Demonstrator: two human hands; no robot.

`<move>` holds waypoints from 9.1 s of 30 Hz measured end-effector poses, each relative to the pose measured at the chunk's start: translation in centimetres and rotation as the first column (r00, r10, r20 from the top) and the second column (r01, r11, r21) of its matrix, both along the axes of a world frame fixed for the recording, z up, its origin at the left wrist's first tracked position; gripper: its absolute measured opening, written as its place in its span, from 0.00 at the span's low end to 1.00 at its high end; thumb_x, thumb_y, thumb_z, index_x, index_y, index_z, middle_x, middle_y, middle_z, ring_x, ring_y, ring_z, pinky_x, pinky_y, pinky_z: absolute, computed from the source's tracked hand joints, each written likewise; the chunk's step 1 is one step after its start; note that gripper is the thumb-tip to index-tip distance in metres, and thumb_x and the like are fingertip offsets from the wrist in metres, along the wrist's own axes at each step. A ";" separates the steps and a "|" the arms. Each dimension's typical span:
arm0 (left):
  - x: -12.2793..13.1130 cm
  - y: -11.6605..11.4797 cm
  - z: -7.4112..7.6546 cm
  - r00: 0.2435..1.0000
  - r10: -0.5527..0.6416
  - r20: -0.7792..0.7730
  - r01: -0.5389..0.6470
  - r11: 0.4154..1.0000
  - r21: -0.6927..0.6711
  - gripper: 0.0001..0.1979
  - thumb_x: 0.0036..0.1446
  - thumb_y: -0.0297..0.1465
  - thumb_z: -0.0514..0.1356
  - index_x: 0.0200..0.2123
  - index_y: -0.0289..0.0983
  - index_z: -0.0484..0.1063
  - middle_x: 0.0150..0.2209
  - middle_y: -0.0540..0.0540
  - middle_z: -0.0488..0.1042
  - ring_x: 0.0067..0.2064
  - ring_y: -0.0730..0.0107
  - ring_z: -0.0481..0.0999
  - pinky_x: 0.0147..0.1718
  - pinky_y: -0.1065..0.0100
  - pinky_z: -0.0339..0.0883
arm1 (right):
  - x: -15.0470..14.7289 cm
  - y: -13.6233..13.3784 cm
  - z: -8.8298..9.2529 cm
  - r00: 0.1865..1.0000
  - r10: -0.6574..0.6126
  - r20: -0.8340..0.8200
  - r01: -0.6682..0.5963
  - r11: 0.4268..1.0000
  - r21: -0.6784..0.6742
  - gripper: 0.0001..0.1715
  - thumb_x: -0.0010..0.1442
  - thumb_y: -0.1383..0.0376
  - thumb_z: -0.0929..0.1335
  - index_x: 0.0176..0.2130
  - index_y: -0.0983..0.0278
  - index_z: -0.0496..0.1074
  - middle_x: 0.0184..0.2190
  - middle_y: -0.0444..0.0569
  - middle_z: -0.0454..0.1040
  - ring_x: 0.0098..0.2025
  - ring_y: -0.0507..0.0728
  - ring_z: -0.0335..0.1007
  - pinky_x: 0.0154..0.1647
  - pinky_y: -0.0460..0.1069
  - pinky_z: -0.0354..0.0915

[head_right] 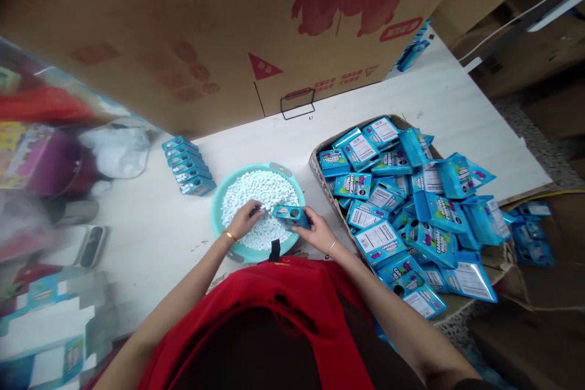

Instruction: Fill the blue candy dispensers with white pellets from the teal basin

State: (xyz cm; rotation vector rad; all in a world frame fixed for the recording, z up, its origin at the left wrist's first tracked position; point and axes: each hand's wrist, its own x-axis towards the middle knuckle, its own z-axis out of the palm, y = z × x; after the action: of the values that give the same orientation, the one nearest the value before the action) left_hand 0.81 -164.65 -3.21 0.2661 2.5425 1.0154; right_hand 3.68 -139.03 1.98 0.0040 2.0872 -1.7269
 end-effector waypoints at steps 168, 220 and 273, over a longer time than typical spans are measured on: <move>3.4 -12.6 6.0 0.997 0.048 -0.059 -0.064 0.951 -0.303 0.13 0.63 0.34 0.48 0.49 0.39 0.65 0.43 0.43 0.71 0.43 0.65 0.72 0.45 0.63 0.65 | 0.1 2.7 9.8 0.965 0.229 0.126 -0.237 0.970 0.054 0.34 0.47 0.56 0.75 0.53 0.58 0.68 0.48 0.52 0.74 0.48 0.62 0.73 0.48 0.55 0.72; -1.1 -3.5 2.8 0.988 -0.032 0.149 0.108 0.837 -0.537 0.11 0.62 0.27 0.48 0.44 0.35 0.67 0.44 0.39 0.72 0.47 0.59 0.72 0.44 0.62 0.65 | -1.5 -0.1 1.5 0.851 0.077 -0.520 0.136 0.923 0.361 0.19 0.59 0.59 0.67 0.49 0.62 0.67 0.44 0.53 0.73 0.48 0.61 0.69 0.50 0.57 0.67; 0.0 -0.2 -3.3 0.998 -0.056 0.008 0.056 0.997 -0.053 0.13 0.58 0.37 0.50 0.45 0.44 0.67 0.48 0.46 0.75 0.48 0.59 0.75 0.48 0.59 0.69 | -2.5 -0.9 1.3 0.810 -0.073 -0.582 0.319 0.887 0.334 0.20 0.55 0.64 0.69 0.49 0.60 0.67 0.42 0.52 0.74 0.44 0.61 0.72 0.45 0.55 0.72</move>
State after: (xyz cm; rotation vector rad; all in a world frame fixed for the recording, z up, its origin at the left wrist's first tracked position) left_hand 0.79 -164.83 -6.54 0.3166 2.5370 0.9254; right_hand 1.17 -139.93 3.28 -0.1780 2.9656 -1.4627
